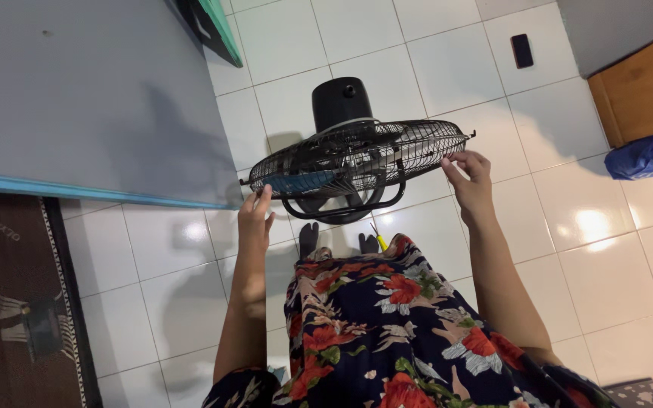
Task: The person unplugs a standing fan, removes the front grille, and uses a screwdriver to loosen the central nut to detach the fan blades. The grille and blades are set aside on the floor.
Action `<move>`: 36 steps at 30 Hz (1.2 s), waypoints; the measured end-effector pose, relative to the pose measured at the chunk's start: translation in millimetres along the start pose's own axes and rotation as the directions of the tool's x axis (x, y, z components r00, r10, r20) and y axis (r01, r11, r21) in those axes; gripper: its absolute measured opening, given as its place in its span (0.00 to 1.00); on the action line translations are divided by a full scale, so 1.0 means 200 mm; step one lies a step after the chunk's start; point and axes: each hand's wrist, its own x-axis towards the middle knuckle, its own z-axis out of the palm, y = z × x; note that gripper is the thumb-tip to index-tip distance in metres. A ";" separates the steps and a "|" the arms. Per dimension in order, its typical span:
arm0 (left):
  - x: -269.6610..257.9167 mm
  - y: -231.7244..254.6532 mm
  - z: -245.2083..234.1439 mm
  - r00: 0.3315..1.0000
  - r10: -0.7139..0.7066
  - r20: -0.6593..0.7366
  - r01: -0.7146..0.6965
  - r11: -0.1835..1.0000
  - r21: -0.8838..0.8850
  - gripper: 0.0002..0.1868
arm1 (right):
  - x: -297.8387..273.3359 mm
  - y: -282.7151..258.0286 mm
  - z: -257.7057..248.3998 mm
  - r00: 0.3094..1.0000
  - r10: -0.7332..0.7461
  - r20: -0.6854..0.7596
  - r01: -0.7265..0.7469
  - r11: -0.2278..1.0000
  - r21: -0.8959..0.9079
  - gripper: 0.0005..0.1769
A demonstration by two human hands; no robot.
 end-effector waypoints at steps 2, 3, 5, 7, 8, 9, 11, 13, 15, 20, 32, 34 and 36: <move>0.04 -0.03 -0.01 1.000 0.014 0.019 -0.013 0.999 -0.034 0.25 | 0.01 0.02 0.00 0.999 -0.028 0.039 0.024 0.995 0.097 0.06; 0.06 -0.06 -0.01 0.999 0.019 0.027 -0.017 0.998 -0.059 0.24 | 0.01 0.02 0.00 0.998 0.049 0.049 -0.056 0.986 0.157 0.06; 0.11 -0.10 -0.02 0.997 0.041 0.065 -0.034 0.993 -0.111 0.22 | 0.00 0.02 0.00 0.976 0.199 0.085 -0.214 0.939 0.268 0.06; 0.13 -0.12 -0.03 0.990 0.079 0.120 -0.059 0.985 -0.164 0.22 | -0.01 0.00 0.00 0.980 0.183 0.074 -0.197 0.942 0.273 0.06; 0.14 -0.13 -0.04 0.992 0.069 0.105 -0.051 0.984 -0.168 0.21 | -0.01 -0.02 0.01 0.982 0.174 0.068 -0.186 0.943 0.276 0.06; 0.14 -0.13 -0.03 0.994 0.059 0.089 -0.043 0.984 -0.172 0.21 | -0.01 -0.03 0.02 0.983 0.178 0.046 -0.184 0.943 0.279 0.06; 0.14 -0.11 -0.03 0.996 0.047 0.080 -0.032 0.983 -0.179 0.21 | -0.01 -0.06 0.03 0.982 0.187 0.001 -0.180 0.942 0.283 0.07; 0.12 -0.10 -0.03 0.995 0.044 0.091 -0.027 0.983 -0.183 0.22 | -0.02 -0.08 0.04 0.987 0.159 -0.003 -0.152 0.947 0.284 0.08; 0.09 -0.07 -0.02 0.995 0.044 0.094 -0.027 0.984 -0.177 0.21 | -0.03 -0.09 0.04 0.987 0.161 0.004 -0.154 0.938 0.310 0.08; 0.02 -0.05 -0.04 0.904 0.380 0.196 -0.392 0.920 0.024 0.21 | -0.05 -0.11 0.02 0.992 0.130 0.009 -0.126 0.938 0.323 0.07; -0.02 -0.04 -0.02 0.978 0.147 0.151 -0.117 0.975 -0.187 0.19 | -0.03 -0.12 0.03 0.990 0.139 0.009 -0.134 0.933 0.333 0.07; -0.02 -0.04 -0.02 0.977 0.151 0.148 -0.123 0.976 -0.179 0.19 | -0.04 -0.11 0.03 0.991 0.134 0.016 -0.132 0.936 0.326 0.07; -0.01 -0.06 -0.03 0.972 0.169 0.161 -0.138 0.972 -0.190 0.19 | -0.04 -0.10 0.03 0.991 0.133 0.018 -0.131 0.938 0.321 0.07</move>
